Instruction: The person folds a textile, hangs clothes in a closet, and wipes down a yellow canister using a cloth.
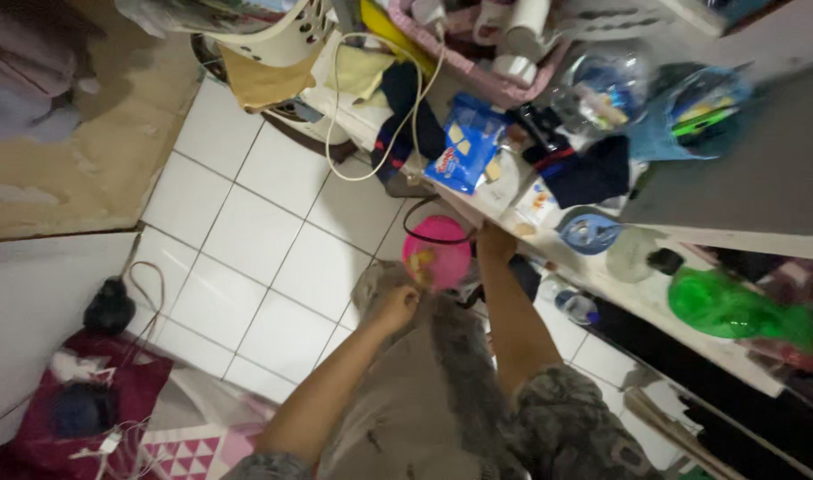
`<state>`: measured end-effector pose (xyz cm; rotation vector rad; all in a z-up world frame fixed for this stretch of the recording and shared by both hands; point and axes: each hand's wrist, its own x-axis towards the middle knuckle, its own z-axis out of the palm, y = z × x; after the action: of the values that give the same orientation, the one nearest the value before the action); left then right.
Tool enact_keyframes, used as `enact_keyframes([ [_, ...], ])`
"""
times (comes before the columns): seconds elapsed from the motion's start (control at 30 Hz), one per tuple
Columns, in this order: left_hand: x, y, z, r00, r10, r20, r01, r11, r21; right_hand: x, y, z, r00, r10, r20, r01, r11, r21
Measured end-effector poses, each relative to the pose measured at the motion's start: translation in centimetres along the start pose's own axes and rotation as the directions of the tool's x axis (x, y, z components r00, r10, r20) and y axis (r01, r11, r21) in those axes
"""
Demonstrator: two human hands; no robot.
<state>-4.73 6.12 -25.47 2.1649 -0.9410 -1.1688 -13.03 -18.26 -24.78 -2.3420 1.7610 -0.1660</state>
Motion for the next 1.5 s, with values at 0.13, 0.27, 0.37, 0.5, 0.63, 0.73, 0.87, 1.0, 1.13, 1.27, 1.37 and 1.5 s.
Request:
enact_keyframes([
  [0.13,-0.5,0.2,-0.3,1.000,-0.007,0.030,0.005,0.998,0.058,1.5,1.5,3.3,0.990,-0.013,-0.141,0.020,0.998,0.052],
  [0.27,-1.3,0.7,0.3,0.995,-0.083,0.054,0.084,0.996,-0.023,0.6,3.9,5.1,0.927,0.121,0.354,-0.059,0.982,-0.180],
  [0.37,-1.6,1.4,0.3,0.998,-0.040,0.040,0.040,0.999,-0.001,-1.7,4.7,5.5,0.994,0.040,0.097,-0.035,0.998,-0.051],
  [0.5,-1.1,2.9,0.5,0.985,-0.072,0.156,0.060,0.995,0.081,-1.9,5.3,5.9,0.987,-0.155,0.047,0.145,0.975,0.168],
  [0.63,-0.9,3.6,-0.1,0.982,-0.053,0.183,0.080,0.986,-0.148,-3.3,5.9,6.3,0.945,0.002,0.328,-0.249,0.653,0.715],
  [0.73,-1.0,4.0,-0.2,0.992,0.017,0.128,0.010,0.978,-0.208,-5.1,7.1,5.9,0.991,-0.008,0.134,-0.090,0.705,0.704],
  [0.87,-0.7,4.8,-0.2,0.981,0.192,0.030,-0.193,0.981,-0.002,-4.7,6.5,5.8,0.993,0.082,-0.089,0.006,0.702,0.712],
  [1.0,-0.6,5.5,-0.4,0.991,0.105,0.079,-0.115,0.985,0.126,-2.3,3.9,6.4,0.993,-0.015,-0.118,0.072,0.867,0.493],
  [1.13,-1.3,4.8,-0.9,0.972,0.228,-0.061,-0.226,0.973,0.038,0.5,3.7,6.1,0.949,-0.307,-0.075,0.315,0.939,0.137],
  [1.27,-1.7,2.9,-1.5,0.992,-0.119,-0.035,0.101,0.942,-0.320,0.2,2.4,4.4,0.872,-0.440,0.213,0.463,0.884,-0.069],
  [1.37,-0.9,1.6,-2.0,0.907,-0.302,-0.293,0.206,0.926,-0.316,-3.5,1.9,2.0,0.814,-0.415,0.407,0.333,0.907,0.259],
  [1.5,0.0,1.1,-5.4,0.855,-0.303,-0.420,0.079,0.878,-0.472,-8.6,-2.7,-2.6,0.545,-0.383,0.746,-0.078,0.863,0.500],
])
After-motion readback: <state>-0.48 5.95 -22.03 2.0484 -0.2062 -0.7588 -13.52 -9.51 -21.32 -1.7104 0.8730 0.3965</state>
